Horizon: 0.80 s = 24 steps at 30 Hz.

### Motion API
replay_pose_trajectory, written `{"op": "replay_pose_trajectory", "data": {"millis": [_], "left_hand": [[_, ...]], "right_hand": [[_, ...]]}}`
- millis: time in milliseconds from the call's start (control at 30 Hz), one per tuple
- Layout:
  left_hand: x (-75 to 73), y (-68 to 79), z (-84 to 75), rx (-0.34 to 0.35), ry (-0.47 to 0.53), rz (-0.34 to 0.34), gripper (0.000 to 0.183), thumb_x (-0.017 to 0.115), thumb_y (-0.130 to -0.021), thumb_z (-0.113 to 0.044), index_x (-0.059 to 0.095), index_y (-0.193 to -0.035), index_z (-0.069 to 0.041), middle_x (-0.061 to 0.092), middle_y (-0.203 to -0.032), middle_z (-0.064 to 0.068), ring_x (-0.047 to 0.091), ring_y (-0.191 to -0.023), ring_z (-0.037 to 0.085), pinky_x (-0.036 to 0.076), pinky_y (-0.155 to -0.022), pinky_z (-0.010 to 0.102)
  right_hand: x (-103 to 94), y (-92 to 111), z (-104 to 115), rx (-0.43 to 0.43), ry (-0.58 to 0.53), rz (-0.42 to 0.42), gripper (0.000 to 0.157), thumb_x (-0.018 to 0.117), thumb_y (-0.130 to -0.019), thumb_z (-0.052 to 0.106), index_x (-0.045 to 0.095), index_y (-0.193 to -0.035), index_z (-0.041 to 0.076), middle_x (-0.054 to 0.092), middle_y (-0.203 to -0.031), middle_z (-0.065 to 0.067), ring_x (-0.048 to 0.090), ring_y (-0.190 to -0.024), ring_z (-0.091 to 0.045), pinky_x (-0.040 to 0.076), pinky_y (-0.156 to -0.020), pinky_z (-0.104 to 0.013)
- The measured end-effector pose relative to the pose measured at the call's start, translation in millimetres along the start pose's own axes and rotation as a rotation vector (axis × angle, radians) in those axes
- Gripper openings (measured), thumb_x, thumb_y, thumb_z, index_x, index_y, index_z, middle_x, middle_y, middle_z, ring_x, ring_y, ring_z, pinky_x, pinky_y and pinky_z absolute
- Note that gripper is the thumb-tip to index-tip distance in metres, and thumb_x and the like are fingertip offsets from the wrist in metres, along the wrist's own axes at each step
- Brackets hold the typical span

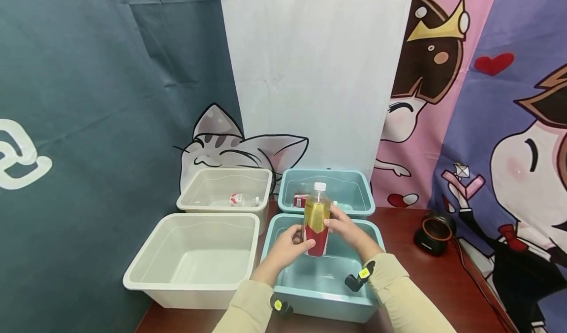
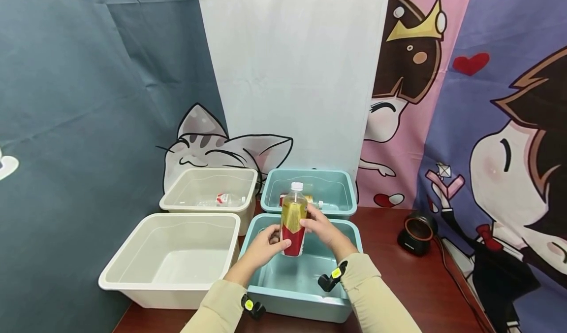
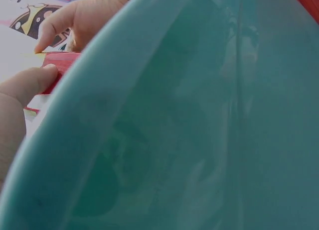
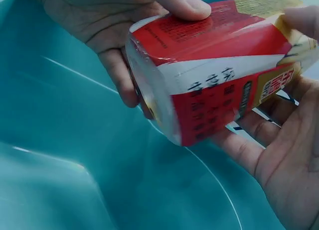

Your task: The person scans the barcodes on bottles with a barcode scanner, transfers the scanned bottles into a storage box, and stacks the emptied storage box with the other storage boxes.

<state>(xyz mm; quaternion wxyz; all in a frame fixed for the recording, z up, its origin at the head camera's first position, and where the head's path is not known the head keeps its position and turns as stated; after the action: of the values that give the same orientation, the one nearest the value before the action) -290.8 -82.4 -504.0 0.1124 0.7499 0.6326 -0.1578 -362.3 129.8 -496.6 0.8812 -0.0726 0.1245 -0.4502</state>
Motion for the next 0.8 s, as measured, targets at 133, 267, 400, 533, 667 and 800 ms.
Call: {"op": "replay_pose_trajectory", "data": {"millis": [133, 267, 400, 533, 667, 800], "left_hand": [[0.9, -1.8, 0.9, -0.007, -0.063, -0.068, 0.059, 0.08, -0.084, -0.044, 0.058, -0.127, -0.009, 0.066, -0.106, 0.001, 0.063, -0.096, 0.018, 0.058, -0.083, 0.042], [3.0, -3.2, 2.6, -0.021, -0.193, -0.157, 0.062, 0.082, -0.079, -0.052, 0.055, -0.12, -0.013, 0.062, -0.102, -0.002, 0.059, -0.09, 0.014, 0.056, -0.077, 0.036], [5.6, -3.4, 3.6, -0.013, -0.337, -0.232, 0.067, 0.083, -0.074, -0.057, 0.053, -0.114, -0.014, 0.058, -0.098, -0.002, 0.056, -0.086, 0.012, 0.052, -0.074, 0.033], [8.2, -3.0, 1.1, 0.035, -0.496, -0.287, 0.07, 0.084, -0.071, -0.058, 0.053, -0.113, -0.012, 0.054, -0.098, -0.001, 0.053, -0.086, 0.014, 0.05, -0.073, 0.033], [10.1, -1.1, -1.6, 0.076, -0.611, -0.322, 0.071, 0.084, -0.07, -0.057, 0.053, -0.113, -0.01, 0.052, -0.096, 0.0, 0.051, -0.085, 0.015, 0.049, -0.071, 0.033], [11.6, -0.2, -1.7, 0.084, -0.659, -0.328, 0.072, 0.085, -0.07, -0.058, 0.052, -0.112, -0.01, 0.051, -0.095, 0.001, 0.05, -0.083, 0.015, 0.049, -0.069, 0.032]], "right_hand": [[0.9, 0, -3, 0.031, -0.041, 0.013, 0.064, 0.049, -0.099, 0.029, 0.031, -0.152, -0.002, 0.052, -0.137, -0.022, 0.058, -0.118, -0.022, 0.048, -0.101, -0.05], [4.0, -1, -3, 0.093, -0.064, 0.025, 0.07, 0.052, -0.1, 0.035, 0.024, -0.156, 0.003, 0.045, -0.143, -0.028, 0.057, -0.123, -0.03, 0.051, -0.1, -0.05], [10.3, -3, -2, 0.169, -0.08, 0.02, 0.075, 0.056, -0.099, 0.039, 0.022, -0.156, 0.004, 0.045, -0.145, -0.028, 0.057, -0.123, -0.033, 0.053, -0.097, -0.049], [16.4, -7, -7, 0.249, -0.1, -0.037, 0.074, 0.061, -0.099, 0.037, 0.024, -0.155, 0.006, 0.051, -0.141, -0.025, 0.06, -0.12, -0.032, 0.055, -0.094, -0.05], [22.4, -12, -12, 0.307, -0.075, -0.118, 0.071, 0.067, -0.096, 0.036, 0.033, -0.15, 0.005, 0.058, -0.133, -0.02, 0.063, -0.115, -0.029, 0.057, -0.091, -0.049], [25.3, -14, -15, 0.343, -0.048, -0.17, 0.066, 0.069, -0.095, 0.035, 0.039, -0.146, 0.006, 0.062, -0.129, -0.017, 0.064, -0.113, -0.028, 0.057, -0.09, -0.05]]}}
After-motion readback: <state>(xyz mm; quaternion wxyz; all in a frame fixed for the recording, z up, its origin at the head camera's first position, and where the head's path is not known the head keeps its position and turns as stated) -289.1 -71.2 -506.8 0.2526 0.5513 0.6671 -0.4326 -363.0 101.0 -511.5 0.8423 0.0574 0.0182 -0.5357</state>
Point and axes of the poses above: each hand's wrist, its own y-axis away from the middle knuckle, its own x-axis out of the palm, z = x × y, the point moved 1 cm from there along -y, towards the middle knuckle
